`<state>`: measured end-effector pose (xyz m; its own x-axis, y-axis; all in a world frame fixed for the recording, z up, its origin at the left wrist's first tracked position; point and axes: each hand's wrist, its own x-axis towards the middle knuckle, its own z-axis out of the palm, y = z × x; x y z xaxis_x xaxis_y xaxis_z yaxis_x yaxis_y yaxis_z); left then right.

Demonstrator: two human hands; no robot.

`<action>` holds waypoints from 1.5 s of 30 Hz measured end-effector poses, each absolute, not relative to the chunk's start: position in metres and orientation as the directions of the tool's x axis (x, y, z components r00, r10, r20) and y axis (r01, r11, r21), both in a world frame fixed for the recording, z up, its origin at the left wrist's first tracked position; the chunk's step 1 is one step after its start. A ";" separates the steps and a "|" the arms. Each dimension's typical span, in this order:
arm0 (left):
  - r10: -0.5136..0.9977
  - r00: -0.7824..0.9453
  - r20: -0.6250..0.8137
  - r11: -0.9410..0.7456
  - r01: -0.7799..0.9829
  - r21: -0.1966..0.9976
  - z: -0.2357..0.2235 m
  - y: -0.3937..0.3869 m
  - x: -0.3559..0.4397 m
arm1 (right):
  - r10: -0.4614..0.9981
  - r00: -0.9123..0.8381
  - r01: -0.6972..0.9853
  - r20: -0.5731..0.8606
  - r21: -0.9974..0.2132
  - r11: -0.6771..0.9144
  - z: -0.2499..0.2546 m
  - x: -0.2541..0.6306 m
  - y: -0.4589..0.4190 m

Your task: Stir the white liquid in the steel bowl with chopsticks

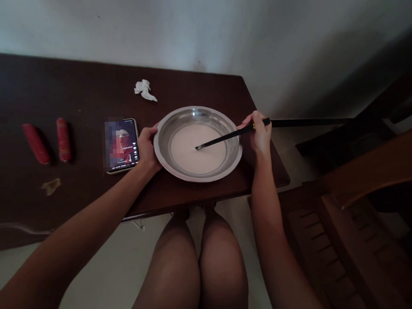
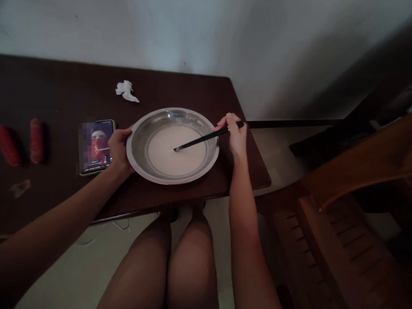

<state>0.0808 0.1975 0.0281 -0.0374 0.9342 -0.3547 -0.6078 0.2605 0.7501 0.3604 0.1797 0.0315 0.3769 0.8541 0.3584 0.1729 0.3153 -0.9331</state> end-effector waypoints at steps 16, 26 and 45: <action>0.923 -0.028 -0.383 0.293 -0.595 0.748 0.031 0.196 0.081 | 0.863 0.301 0.227 0.405 -0.910 0.348 0.030 0.362 0.180; 0.944 0.016 -0.329 0.253 -0.673 0.695 0.036 0.192 0.081 | 0.883 0.264 0.182 0.388 -0.919 0.350 0.031 0.360 0.179; 0.932 0.006 -0.362 0.283 -0.635 0.719 0.036 0.193 0.080 | 0.810 0.409 0.209 0.420 -0.907 0.365 0.034 0.361 0.177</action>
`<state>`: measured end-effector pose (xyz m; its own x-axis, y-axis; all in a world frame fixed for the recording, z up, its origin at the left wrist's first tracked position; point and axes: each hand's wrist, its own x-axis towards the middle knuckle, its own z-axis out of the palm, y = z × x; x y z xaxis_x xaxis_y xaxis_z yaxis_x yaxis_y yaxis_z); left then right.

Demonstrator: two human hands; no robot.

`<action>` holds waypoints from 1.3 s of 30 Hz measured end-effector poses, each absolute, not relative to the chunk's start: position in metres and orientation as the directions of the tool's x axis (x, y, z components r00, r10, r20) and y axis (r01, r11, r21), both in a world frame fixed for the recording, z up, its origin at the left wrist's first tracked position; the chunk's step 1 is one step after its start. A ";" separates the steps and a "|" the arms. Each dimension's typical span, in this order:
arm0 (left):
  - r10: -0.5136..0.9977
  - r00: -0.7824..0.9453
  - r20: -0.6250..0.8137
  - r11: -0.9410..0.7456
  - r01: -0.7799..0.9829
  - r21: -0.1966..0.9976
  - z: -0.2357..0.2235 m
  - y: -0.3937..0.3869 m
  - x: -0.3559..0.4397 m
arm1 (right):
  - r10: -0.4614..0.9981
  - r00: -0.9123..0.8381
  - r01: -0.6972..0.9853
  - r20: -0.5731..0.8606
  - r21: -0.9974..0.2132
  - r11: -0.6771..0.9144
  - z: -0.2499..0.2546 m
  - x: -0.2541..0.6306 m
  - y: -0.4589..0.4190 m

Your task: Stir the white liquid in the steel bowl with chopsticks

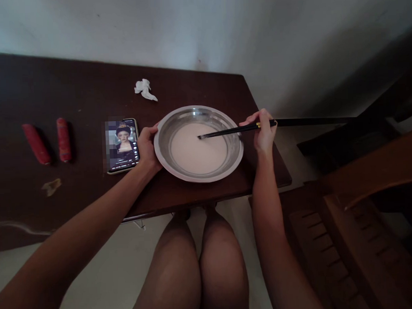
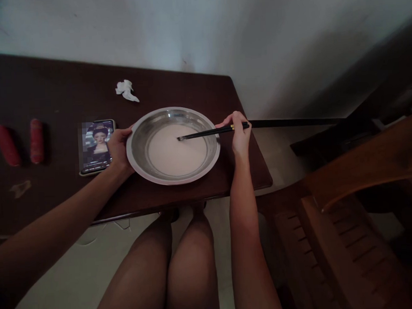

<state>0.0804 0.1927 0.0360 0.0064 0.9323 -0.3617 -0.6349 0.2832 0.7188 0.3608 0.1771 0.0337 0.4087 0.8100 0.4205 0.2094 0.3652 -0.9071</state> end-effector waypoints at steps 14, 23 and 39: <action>0.920 -0.023 -0.390 0.291 -0.626 0.723 0.032 0.195 0.081 | 0.848 0.353 0.159 0.395 -0.919 0.362 0.032 0.364 0.179; 0.924 -0.027 -0.381 0.273 -0.651 0.709 0.027 0.199 0.080 | 0.806 0.415 0.173 0.423 -0.906 0.386 0.031 0.367 0.180; 0.938 -0.013 -0.347 0.249 -0.672 0.698 0.031 0.198 0.082 | 0.904 0.209 0.159 0.374 -0.925 0.346 0.031 0.366 0.177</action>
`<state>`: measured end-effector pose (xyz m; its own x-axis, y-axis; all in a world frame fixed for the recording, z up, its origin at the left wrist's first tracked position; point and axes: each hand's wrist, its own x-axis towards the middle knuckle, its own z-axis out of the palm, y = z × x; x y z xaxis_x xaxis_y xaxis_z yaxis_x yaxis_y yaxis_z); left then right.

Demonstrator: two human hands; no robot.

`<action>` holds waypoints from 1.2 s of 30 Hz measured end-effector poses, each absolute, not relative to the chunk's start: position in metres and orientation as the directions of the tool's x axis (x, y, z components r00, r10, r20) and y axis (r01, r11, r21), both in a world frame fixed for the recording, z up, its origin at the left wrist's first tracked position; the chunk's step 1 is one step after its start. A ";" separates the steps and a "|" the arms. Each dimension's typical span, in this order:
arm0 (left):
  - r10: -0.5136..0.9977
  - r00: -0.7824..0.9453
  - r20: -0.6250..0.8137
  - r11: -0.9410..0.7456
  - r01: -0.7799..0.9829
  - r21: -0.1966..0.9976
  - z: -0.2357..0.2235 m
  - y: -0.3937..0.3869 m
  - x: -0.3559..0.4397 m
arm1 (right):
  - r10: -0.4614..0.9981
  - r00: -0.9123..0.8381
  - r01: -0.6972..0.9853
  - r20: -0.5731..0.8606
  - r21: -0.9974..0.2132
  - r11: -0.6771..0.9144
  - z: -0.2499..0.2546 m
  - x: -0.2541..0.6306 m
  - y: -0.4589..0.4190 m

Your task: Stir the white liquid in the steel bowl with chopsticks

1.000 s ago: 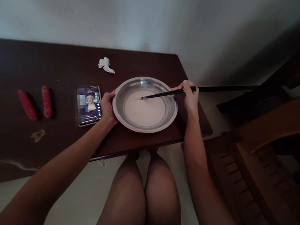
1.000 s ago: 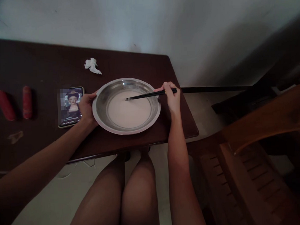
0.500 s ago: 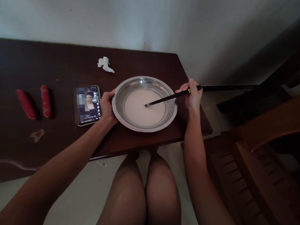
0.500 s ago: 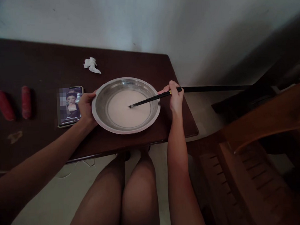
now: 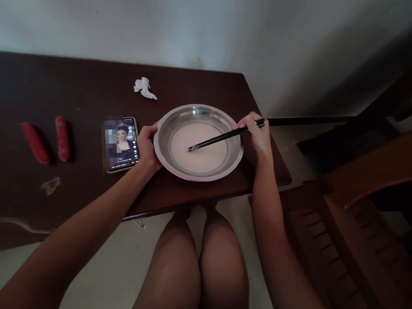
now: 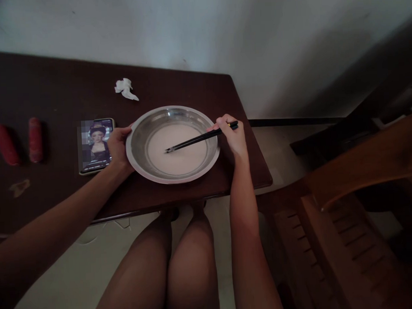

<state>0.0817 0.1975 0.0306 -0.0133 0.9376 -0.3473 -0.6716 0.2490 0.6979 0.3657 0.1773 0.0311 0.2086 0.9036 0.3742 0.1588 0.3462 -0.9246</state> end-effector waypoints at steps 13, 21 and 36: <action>0.917 -0.003 -0.399 0.306 -0.637 0.708 0.033 0.196 0.080 | 0.807 0.424 0.054 0.410 -0.902 0.429 0.038 0.364 0.181; 0.922 -0.050 -0.384 0.261 -0.652 0.712 0.032 0.196 0.081 | 0.896 0.207 -0.060 0.392 -0.909 0.411 0.036 0.363 0.182; 0.918 -0.016 -0.397 0.296 -0.639 0.710 0.034 0.194 0.082 | 0.879 0.377 0.053 0.293 -0.954 0.295 0.037 0.359 0.180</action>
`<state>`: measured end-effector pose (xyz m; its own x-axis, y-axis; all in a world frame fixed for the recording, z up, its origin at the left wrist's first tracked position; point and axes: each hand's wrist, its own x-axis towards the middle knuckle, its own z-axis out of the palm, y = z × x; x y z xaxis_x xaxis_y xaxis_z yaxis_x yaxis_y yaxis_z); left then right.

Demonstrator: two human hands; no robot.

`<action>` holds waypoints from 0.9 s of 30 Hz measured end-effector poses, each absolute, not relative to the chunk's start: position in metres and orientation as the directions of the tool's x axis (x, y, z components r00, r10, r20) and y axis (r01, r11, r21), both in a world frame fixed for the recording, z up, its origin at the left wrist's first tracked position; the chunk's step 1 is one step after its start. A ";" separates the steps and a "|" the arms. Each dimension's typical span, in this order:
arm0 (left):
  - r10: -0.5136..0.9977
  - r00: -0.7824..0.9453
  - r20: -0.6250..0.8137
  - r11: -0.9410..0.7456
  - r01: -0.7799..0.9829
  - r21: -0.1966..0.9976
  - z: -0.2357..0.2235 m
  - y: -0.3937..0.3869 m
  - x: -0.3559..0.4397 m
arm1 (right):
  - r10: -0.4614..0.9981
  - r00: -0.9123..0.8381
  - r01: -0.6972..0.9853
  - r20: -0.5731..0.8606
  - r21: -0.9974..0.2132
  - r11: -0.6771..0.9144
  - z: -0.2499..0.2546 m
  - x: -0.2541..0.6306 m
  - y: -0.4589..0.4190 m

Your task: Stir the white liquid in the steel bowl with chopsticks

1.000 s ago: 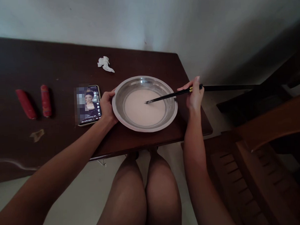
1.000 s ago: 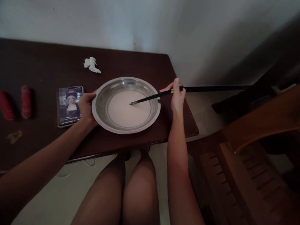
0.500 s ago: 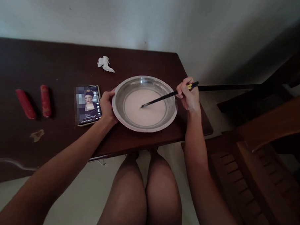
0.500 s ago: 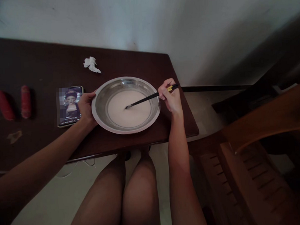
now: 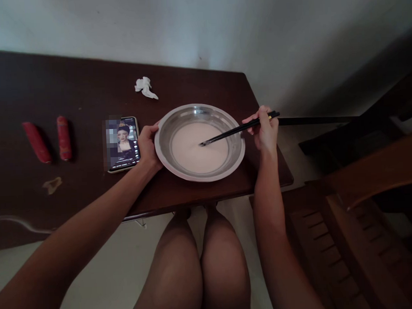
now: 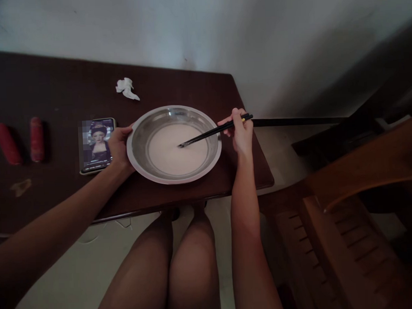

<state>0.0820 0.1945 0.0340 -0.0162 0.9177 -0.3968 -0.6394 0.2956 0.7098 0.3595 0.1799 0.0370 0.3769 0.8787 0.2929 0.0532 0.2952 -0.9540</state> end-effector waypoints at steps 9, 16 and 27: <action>0.915 0.036 -0.402 0.331 -0.635 0.698 0.034 0.193 0.080 | 0.839 0.370 0.064 0.398 -0.912 0.404 0.032 0.362 0.184; 0.916 0.017 -0.400 0.325 -0.615 0.718 0.032 0.194 0.080 | 0.885 0.312 0.065 0.345 -0.937 0.342 0.034 0.358 0.183; 0.915 0.035 -0.402 0.330 -0.637 0.696 0.031 0.195 0.080 | 0.913 0.221 0.069 0.344 -0.939 0.337 0.035 0.358 0.179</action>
<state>0.0805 0.1948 0.0308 0.0346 0.9149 -0.4021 -0.6371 0.3302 0.6964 0.3583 0.1789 0.0346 0.2206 0.9127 0.3441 0.0687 0.3374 -0.9389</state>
